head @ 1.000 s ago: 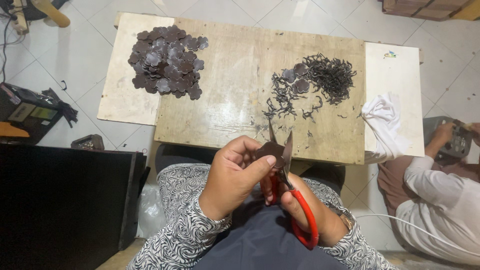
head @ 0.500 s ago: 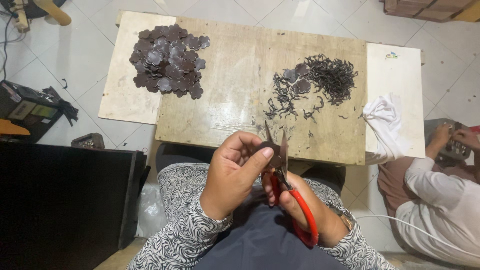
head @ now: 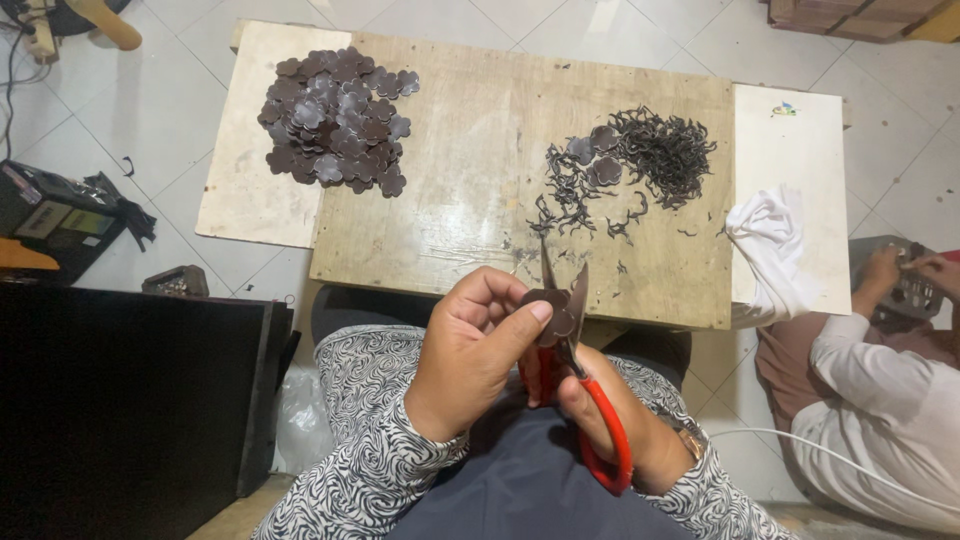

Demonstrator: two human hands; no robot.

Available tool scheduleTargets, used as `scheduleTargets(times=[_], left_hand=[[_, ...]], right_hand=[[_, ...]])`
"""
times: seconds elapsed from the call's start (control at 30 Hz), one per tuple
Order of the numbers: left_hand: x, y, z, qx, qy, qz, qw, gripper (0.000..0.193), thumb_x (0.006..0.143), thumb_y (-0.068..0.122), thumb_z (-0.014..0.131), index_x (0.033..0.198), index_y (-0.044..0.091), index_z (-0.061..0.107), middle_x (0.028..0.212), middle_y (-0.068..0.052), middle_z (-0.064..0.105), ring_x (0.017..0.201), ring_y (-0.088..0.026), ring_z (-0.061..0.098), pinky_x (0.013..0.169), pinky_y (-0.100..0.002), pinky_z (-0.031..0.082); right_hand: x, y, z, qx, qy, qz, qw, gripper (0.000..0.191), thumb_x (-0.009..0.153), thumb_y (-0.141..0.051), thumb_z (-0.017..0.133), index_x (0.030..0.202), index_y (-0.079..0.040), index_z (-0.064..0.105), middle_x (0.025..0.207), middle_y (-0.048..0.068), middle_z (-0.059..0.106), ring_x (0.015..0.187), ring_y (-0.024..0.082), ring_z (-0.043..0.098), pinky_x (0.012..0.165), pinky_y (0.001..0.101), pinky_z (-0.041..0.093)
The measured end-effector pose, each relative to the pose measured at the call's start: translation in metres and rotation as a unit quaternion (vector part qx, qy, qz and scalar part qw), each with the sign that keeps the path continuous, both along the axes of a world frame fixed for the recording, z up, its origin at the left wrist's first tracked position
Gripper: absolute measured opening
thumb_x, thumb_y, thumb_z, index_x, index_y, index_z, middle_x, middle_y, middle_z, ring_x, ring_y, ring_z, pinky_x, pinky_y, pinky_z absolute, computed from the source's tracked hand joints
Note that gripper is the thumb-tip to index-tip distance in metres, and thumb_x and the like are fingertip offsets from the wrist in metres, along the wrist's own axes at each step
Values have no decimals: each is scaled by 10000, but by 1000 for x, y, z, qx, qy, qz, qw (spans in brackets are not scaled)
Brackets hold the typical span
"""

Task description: The person uses red-handled scissors to trim the edges of dark brown flower-shaped leather pieces. They hold each piece in the left hand and cut small offcuts with the right hand, placing finished pieces into a pile on the left and discarding trimmings to the right.

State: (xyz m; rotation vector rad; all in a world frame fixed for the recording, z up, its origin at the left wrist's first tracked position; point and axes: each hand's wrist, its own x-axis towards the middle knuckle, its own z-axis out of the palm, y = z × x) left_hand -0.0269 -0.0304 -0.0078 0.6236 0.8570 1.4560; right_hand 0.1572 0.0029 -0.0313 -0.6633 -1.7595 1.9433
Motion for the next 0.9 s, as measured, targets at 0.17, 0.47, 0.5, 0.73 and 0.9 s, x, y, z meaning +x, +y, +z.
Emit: scheduleTargets(times=[0.17,0.47,0.5,0.73,0.9], left_hand=[[2,-4,0,-3,-33,-29,999,104,993,32,648,1012,-19,559,768,-88,677,518,-117,613,445,-272,514],[0,2,-2,14,0,-3,1000,95,999,20,653,999,-9,563,791,-79,687,603,-117,650,540,-268,547],[0,3,-3,16,-4,-1,1000,96,999,17,655,995,-9,563,799,-78,689,615,-118,655,554,-268,550],[3,3,-9,26,40,32,998,96,991,15,685,952,8,598,852,-54,712,736,-77,651,677,-240,544],[4,3,-13,25,55,45,997,92,970,20,708,947,23,619,884,-23,710,792,-54,637,721,-215,530]], right_hand=[[3,-3,-5,9,8,-14,1000,738,1004,-719,448,1060,3,586,931,70,595,860,162,565,803,300,496],[-2,1,-14,-37,20,-35,999,669,980,-690,524,994,-22,558,876,45,524,784,133,504,699,280,477],[-2,1,-15,-37,23,-41,998,651,987,-678,528,981,-27,550,870,38,516,776,127,498,688,275,474],[0,-3,-20,-48,-10,-80,996,587,982,-630,538,956,-44,531,824,14,489,715,101,453,625,248,437],[-2,-5,-19,-50,-1,-81,995,580,987,-628,542,931,-52,514,795,9,472,685,94,427,591,242,409]])
